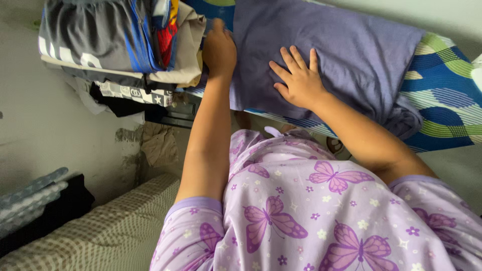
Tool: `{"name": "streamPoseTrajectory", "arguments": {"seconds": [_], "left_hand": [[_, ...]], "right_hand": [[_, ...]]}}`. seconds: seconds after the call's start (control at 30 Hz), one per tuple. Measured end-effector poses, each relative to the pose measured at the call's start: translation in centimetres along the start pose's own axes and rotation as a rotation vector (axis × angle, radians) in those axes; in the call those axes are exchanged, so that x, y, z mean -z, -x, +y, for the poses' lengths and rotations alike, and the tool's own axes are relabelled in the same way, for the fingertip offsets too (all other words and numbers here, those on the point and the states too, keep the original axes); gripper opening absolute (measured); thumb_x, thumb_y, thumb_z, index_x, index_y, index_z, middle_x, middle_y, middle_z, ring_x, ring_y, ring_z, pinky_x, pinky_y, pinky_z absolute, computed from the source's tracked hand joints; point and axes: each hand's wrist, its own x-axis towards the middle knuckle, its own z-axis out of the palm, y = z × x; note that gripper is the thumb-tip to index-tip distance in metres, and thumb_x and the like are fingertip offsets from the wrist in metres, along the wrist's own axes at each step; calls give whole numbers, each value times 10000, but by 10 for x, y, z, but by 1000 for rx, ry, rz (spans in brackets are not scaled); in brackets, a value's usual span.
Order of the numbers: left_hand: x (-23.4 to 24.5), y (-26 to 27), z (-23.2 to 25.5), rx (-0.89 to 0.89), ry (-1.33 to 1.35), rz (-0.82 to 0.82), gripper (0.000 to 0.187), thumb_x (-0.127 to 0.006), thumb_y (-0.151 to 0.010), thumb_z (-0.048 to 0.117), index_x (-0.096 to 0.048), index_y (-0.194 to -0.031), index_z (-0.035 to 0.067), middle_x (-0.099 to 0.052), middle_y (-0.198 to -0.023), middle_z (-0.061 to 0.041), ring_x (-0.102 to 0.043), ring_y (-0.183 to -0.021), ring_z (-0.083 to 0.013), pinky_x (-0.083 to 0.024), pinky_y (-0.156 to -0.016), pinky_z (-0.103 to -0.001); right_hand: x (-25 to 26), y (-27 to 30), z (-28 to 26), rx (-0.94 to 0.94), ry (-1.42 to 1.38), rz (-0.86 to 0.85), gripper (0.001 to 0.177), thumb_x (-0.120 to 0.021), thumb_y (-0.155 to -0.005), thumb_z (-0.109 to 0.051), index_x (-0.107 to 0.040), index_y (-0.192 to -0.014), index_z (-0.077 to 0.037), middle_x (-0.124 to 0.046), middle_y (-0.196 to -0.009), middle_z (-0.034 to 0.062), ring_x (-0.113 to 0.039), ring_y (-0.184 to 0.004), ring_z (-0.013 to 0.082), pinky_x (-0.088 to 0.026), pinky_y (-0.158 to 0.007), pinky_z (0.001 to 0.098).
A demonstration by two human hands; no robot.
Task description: The person folds a pair of dark shorts with a colorful graphic and then a purple t-shirt on a patterned ironing board. They smooth the fabric, fold the items into neat rectangles, and place them onto a growing stack of folded clothes.
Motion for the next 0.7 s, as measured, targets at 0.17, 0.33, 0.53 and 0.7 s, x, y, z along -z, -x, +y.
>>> {"name": "streamPoseTrajectory", "arguments": {"seconds": [0.17, 0.33, 0.53, 0.7], "left_hand": [[28, 1, 10, -342, 113, -225, 211, -678, -892, 139, -681, -1102, 121, -718, -1014, -98, -651, -1003, -328, -484, -894, -517], [34, -8, 20, -254, -10, -375, 165, -694, -907, 292, -731, -933, 134, -745, -951, -86, -665, -989, -320, -451, -903, -533], [28, -17, 22, 149, 36, -321, 238, -496, -1042, 277, -605, -1060, 67, -726, -950, -145, -705, -925, -371, -514, -852, -512], [27, -4, 12, 83, -36, -224, 184, -492, -1039, 169, -613, -1112, 51, -673, -1088, -201, -655, -1045, -406, -506, -908, -517]], "right_hand": [[-1, 5, 2, -74, -92, 44, 601, -657, -984, -378, -529, -1534, -171, -336, -1656, 220, -260, -1561, 408, -107, -1189, 750], [-13, 7, -8, -71, -53, 57, 619, -656, -970, -375, -537, -1531, -140, -325, -1651, 234, -238, -1553, 402, -41, -1149, 767], [-17, 8, -6, -63, -69, 66, 599, -632, -1000, -363, -526, -1552, -155, -306, -1669, 227, -210, -1574, 387, -13, -1163, 763], [-7, 4, -8, -69, -57, 79, 578, -686, -920, -342, -602, -1453, -134, -390, -1591, 231, -299, -1504, 393, -91, -1104, 769]]}}
